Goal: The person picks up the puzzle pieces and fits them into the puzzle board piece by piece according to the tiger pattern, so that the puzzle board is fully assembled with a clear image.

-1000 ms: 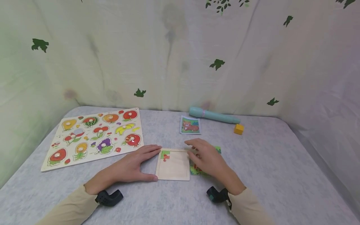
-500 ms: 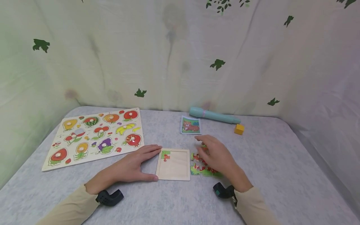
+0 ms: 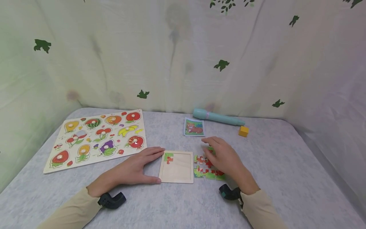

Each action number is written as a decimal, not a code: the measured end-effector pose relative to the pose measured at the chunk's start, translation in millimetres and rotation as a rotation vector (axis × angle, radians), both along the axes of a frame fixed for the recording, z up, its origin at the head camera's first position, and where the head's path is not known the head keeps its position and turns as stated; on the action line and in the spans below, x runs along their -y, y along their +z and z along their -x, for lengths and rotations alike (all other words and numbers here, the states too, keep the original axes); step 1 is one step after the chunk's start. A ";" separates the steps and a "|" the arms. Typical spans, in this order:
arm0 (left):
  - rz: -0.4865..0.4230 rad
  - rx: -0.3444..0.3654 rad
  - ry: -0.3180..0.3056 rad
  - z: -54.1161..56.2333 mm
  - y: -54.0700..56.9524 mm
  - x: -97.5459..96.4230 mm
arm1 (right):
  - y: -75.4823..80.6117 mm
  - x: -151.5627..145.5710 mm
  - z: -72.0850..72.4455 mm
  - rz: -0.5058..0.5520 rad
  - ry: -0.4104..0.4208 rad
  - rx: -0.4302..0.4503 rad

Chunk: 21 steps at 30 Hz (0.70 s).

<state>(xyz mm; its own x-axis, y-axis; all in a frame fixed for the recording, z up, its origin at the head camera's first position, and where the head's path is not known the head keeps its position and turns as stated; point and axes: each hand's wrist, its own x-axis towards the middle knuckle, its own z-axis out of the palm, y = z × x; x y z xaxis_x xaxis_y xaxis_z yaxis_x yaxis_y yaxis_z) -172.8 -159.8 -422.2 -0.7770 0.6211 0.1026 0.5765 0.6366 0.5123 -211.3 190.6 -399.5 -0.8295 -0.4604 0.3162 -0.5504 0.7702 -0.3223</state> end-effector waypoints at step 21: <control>-0.001 0.027 -0.002 -0.9 2.2 -0.1 | -4.5 -5.7 10.9 -0.106 -0.044 0.136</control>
<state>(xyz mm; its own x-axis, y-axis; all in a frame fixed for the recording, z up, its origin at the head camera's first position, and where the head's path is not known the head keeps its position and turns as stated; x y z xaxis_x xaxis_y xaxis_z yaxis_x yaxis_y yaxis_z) -172.0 -159.7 -419.9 -0.7784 0.6224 0.0818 0.5633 0.6351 0.5285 -222.2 196.3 -404.0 -0.8814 -0.4475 0.1513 -0.4722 0.8263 -0.3070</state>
